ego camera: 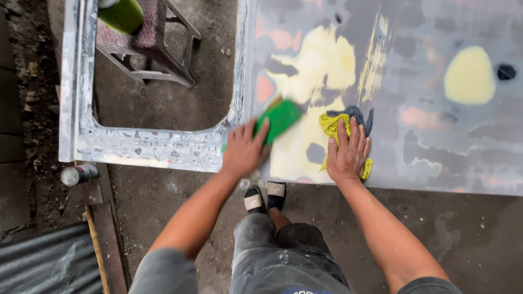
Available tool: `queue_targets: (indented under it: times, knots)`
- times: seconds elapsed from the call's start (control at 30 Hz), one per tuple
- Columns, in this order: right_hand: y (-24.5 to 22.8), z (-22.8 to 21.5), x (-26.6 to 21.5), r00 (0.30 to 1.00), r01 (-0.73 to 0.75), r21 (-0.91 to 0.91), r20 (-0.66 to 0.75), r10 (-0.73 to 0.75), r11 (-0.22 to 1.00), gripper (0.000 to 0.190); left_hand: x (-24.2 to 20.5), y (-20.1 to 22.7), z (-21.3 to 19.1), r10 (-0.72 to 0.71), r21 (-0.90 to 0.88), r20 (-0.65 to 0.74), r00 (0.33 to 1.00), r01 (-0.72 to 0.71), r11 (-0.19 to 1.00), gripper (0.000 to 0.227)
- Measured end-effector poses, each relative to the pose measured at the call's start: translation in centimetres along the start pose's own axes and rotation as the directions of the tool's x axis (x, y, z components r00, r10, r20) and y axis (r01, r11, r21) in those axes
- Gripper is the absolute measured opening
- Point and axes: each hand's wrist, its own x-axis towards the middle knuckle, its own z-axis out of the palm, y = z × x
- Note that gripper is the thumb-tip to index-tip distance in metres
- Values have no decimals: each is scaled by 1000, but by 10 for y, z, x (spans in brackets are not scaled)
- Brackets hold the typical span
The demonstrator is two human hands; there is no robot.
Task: The person dips a yellow cloth into a green bucket and wipes a large metallic surface. They use a green rectangular tool to spread a white substance across the surface while simultaneously wiping with the cloth. The person moves around the surface, continuing to spread and wipe the substance.
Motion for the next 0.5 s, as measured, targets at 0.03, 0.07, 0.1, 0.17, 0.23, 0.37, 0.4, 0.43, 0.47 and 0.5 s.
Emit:
queue_targets:
  times: [0.03, 0.07, 0.1, 0.17, 0.23, 0.37, 0.4, 0.43, 0.47, 0.5]
  knots:
    - [0, -1, -2, 1000, -8, -4, 7, 8, 1000, 60, 22, -3, 1, 3, -6, 8, 1000, -3, 1000, 73]
    - [-1, -2, 2, 1000, -15, -3, 10, 15, 1000, 59, 48, -9, 1, -47, -22, -80, 996, 45, 999, 72]
    - [-2, -2, 5, 1000, -23, -2, 13, 23, 1000, 58, 73, -14, 0, -99, -43, -166, 981, 93, 995, 72]
    - [-2, 0, 1, 1000, -8, -3, 11, 8, 1000, 58, 76, -13, 2, -135, -51, -176, 975, 128, 990, 72]
    - [0, -1, 1, 1000, 4, -4, -3, -4, 1000, 58, 66, -8, 0, -163, -56, -193, 968, 155, 986, 71]
    - [-3, -4, 3, 1000, 3, 13, -2, -3, 1000, 59, -18, 11, -9, -15, -37, -92, 996, 11, 999, 73]
    - [-4, -4, 3, 1000, -10, 13, 0, 10, 1000, 59, -44, 17, -11, 56, -46, 29, 998, -55, 997, 72]
    - [-4, -3, 5, 1000, -8, 19, -5, 9, 1000, 59, -61, 19, -13, 56, -38, 26, 998, -55, 998, 72]
    - [-3, -3, 4, 1000, -10, 17, -10, 10, 1000, 59, -78, 22, -14, 79, -55, -6, 997, -79, 995, 74]
    - [-1, -2, 3, 1000, -11, 15, -15, 11, 1000, 59, -95, 25, -14, 101, -72, -39, 994, -104, 992, 76]
